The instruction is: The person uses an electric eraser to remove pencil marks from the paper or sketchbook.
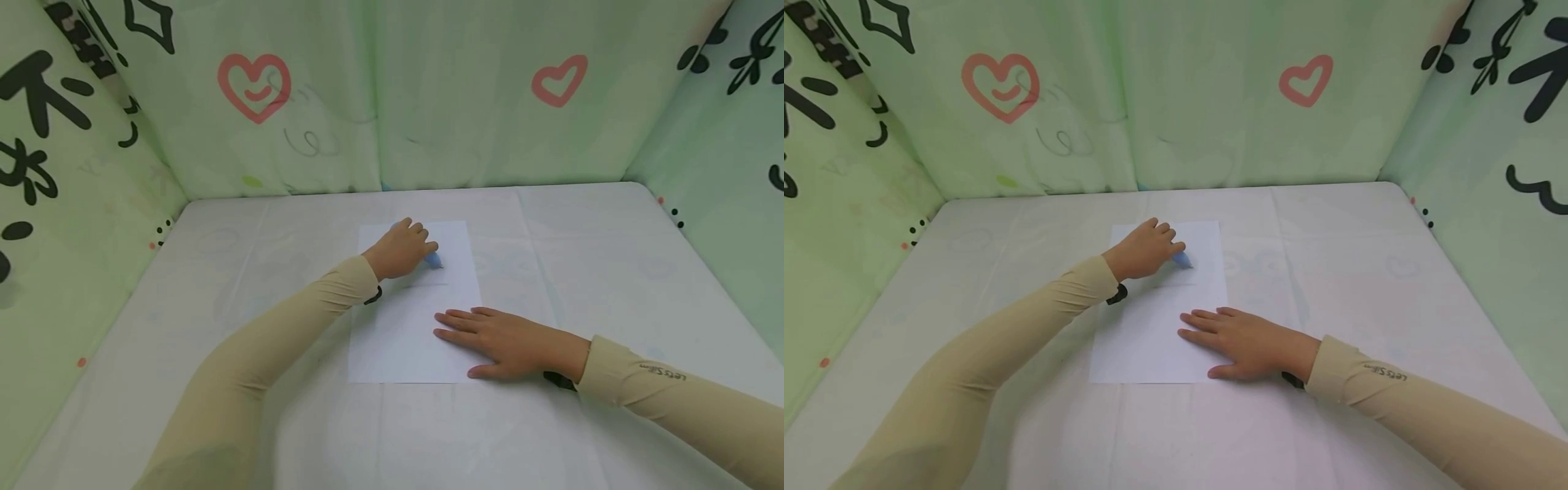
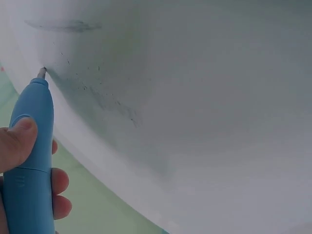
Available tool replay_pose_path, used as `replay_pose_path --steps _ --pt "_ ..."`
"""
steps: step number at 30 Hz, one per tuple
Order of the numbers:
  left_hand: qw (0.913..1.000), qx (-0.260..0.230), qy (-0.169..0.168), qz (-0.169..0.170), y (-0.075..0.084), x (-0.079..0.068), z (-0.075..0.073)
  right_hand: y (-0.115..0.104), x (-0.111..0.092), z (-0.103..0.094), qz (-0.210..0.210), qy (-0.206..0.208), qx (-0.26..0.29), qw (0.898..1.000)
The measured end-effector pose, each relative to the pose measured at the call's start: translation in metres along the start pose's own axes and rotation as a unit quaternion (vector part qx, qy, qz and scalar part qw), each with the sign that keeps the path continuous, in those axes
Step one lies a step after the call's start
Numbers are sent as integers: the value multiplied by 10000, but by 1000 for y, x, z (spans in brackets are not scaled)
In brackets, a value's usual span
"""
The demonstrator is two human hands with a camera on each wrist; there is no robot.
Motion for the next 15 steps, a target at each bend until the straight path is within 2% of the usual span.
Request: replay_pose_path --steps 3,15 --pt "9999 -96 4 48 1 -1 0 0 0 0 -8 -2 -34 10000" --pt "10000 50 21 72 3 1 -2 1 0 2 -55 45 -23 10000"
Point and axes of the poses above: each hand's wrist, its own x-axis towards the middle knuckle, its own z-axis out of the palm, y = z × x, the point moved 7 cm from there along x, towards the middle knuckle, and after that the axes turned 3 degrees about z, right-handed, at the moved point
